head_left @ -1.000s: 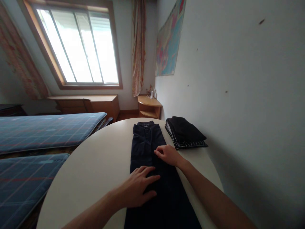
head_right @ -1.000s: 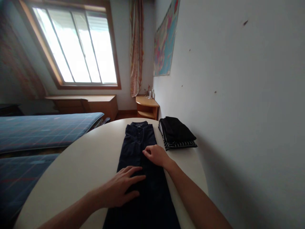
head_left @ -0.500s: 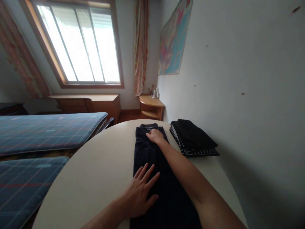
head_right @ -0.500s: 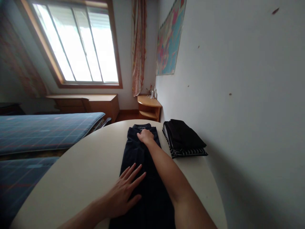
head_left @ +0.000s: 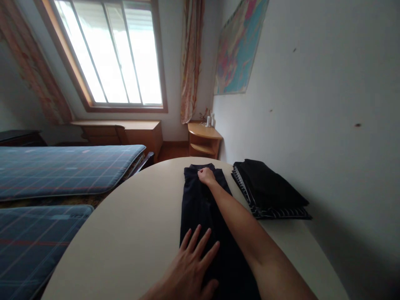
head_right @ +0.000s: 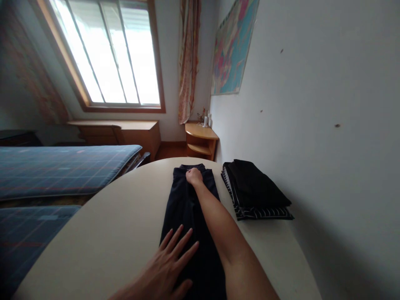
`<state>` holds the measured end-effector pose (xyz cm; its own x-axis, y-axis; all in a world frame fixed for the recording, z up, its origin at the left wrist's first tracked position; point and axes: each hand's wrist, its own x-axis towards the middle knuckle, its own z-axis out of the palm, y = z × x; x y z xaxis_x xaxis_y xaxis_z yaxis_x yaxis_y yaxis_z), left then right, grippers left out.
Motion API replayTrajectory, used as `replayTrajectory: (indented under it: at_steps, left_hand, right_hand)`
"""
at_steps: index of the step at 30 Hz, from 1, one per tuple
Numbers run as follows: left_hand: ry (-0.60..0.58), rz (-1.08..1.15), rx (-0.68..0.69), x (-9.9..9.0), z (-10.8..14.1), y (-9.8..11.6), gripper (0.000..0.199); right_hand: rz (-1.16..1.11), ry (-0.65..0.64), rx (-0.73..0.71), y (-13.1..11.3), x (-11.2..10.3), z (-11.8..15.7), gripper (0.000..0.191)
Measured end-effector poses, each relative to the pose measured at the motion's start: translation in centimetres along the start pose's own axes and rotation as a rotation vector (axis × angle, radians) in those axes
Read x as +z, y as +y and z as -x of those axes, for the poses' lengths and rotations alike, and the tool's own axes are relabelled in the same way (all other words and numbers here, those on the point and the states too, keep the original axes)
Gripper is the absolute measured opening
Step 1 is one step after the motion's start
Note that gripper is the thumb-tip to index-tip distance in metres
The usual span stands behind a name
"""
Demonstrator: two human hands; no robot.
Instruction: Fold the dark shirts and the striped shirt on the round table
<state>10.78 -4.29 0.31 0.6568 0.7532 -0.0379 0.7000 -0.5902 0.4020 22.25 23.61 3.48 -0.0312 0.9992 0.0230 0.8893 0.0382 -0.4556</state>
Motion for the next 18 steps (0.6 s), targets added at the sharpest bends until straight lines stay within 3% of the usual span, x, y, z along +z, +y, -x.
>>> replayTrajectory:
  at_steps: [4,7,10,13,18]
  left_hand:
    - [-0.014,-0.005,0.023,0.5,-0.2,-0.5,0.092]
    - [-0.023,-0.015,0.037,0.8,-0.5,-0.8,0.092]
    - [-0.01,-0.056,0.05,1.3,-0.8,-1.3,0.092]
    - [0.032,-0.119,0.073,2.4,-1.2,-1.9,0.091]
    - [0.127,-0.152,0.129,3.9,-1.1,-3.1,0.087]
  right_hand:
    - [0.02,0.044,-0.013,-0.2,-0.1,-0.5,0.04]
    - [0.042,0.08,-0.106,-1.3,-0.1,-1.1,0.04]
    - [0.104,0.053,-0.252,-2.7,0.3,-1.9,0.042]
    - [0.137,0.001,-0.296,-3.9,1.1,-2.9,0.049]
    - [0.125,-0.034,-0.315,-4.9,2.1,-4.0,0.028]
